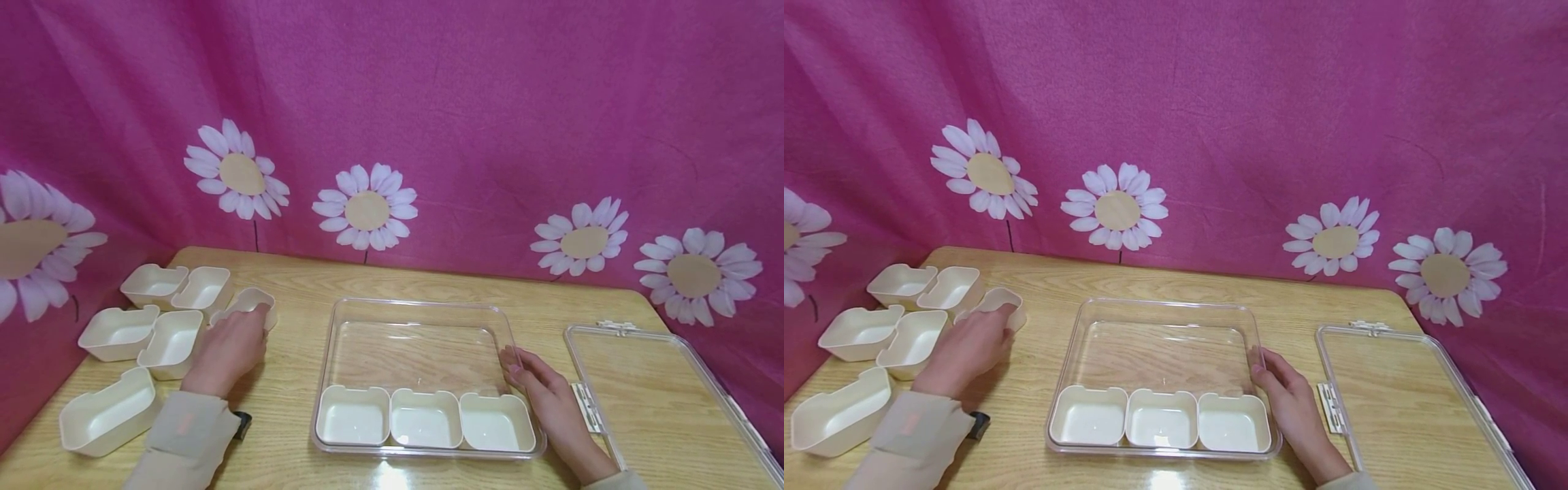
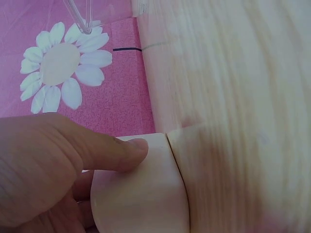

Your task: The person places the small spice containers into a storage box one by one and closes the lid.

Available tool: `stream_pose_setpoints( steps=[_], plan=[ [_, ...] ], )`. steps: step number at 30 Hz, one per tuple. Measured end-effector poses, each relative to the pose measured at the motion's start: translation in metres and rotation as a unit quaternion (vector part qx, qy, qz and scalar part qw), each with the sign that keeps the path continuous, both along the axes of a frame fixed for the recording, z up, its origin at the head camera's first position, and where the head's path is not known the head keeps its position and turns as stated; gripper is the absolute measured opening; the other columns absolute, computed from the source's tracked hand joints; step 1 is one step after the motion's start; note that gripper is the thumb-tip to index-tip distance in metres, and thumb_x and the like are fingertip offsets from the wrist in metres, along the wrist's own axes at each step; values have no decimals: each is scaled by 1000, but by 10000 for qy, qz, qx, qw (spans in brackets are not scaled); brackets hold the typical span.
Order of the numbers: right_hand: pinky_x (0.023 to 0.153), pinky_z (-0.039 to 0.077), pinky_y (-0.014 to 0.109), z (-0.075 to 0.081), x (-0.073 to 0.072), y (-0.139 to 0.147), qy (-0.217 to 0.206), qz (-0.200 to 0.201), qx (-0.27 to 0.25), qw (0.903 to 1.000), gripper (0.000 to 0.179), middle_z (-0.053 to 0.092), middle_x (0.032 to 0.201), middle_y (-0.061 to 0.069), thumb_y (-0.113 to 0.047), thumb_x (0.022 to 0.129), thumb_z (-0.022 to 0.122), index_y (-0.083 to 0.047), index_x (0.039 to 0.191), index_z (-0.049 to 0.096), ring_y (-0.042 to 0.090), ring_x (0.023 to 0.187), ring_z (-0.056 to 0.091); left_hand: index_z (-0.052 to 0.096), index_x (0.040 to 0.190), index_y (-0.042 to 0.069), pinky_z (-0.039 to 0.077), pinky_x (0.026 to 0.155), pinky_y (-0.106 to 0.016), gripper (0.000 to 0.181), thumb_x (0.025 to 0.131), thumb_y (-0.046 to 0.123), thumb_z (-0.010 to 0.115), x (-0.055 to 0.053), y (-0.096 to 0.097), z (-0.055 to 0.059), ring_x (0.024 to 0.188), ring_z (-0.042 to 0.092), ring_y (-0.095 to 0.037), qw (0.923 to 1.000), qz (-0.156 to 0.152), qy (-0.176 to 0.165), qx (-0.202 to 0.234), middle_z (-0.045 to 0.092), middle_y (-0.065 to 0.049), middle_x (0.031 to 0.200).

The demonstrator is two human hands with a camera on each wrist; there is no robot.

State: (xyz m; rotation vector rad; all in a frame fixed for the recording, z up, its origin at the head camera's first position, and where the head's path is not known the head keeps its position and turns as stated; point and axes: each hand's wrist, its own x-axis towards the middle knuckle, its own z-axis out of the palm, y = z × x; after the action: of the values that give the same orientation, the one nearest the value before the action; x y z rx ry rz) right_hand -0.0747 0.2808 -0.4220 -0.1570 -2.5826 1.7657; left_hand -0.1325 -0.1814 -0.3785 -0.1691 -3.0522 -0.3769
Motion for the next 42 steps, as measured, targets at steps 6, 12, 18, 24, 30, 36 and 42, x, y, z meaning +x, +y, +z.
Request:
stream_pose_setpoints(
  steps=[6, 12, 18, 24, 30, 36, 42],
  plan=[
    [96, 41, 0, 1, 0, 0, -60, -21, 62, 10000, 47, 54, 155, 16, -25, 109, 50, -3, 151, 49, -22, 116, 53, 60, 119, 3, 50, 55, -53, 26, 93, 5, 60, 0, 1, 0, 74, 66, -41, 10000, -28, -18, -64, 69, -23, 87],
    [96, 44, 2, 1, -1, -1, -20, 35, -35, 10000, 48, 54, 154, 19, -25, 110, 49, -1, 151, 48, -20, 115, 55, 60, 116, 2, 49, 54, -51, 24, 92, 3, 59, -1, 3, 1, 71, 64, -39, 9998, -84, -38, -158, 68, -22, 84],
    [96, 44, 2, 0, -2, -2, -21, 28, -27, 10000, 48, 55, 153, 19, -25, 109, 50, -1, 151, 48, -19, 114, 56, 59, 115, 0, 50, 55, -51, 24, 91, 2, 61, -2, 3, 1, 70, 64, -38, 9998, -93, -68, -133, 68, -21, 83],
    [96, 40, 0, 1, -2, -1, -42, -22, 128, 9999, 48, 55, 154, 16, -27, 109, 51, -3, 150, 50, -21, 114, 54, 59, 118, 2, 49, 55, -52, 29, 90, 3, 63, -3, 1, -1, 72, 64, -40, 10000, -63, -25, -59, 69, -22, 86],
    [97, 36, -1, 1, -1, 0, -90, -80, 248, 9996, 48, 53, 156, 13, -29, 109, 51, -5, 150, 51, -23, 114, 51, 60, 120, 2, 49, 56, -52, 31, 90, 4, 62, -2, 2, -2, 74, 64, -41, 10000, -66, 41, -47, 70, -23, 88],
    [97, 37, -1, 1, 0, 1, -97, -65, 180, 9998, 49, 53, 156, 14, -29, 109, 50, -4, 151, 49, -23, 114, 52, 59, 122, 2, 50, 56, -52, 32, 90, 4, 62, -2, 2, -3, 74, 65, -41, 9999, -94, 60, -81, 70, -22, 88],
    [97, 38, -1, 1, 0, 0, -69, -71, 152, 9998, 48, 53, 156, 14, -27, 109, 51, -3, 151, 50, -23, 115, 52, 60, 116, 2, 50, 57, -52, 28, 88, 3, 64, -2, 2, -5, 72, 65, -41, 9992, -169, 325, -159, 70, -21, 82]
  ],
)
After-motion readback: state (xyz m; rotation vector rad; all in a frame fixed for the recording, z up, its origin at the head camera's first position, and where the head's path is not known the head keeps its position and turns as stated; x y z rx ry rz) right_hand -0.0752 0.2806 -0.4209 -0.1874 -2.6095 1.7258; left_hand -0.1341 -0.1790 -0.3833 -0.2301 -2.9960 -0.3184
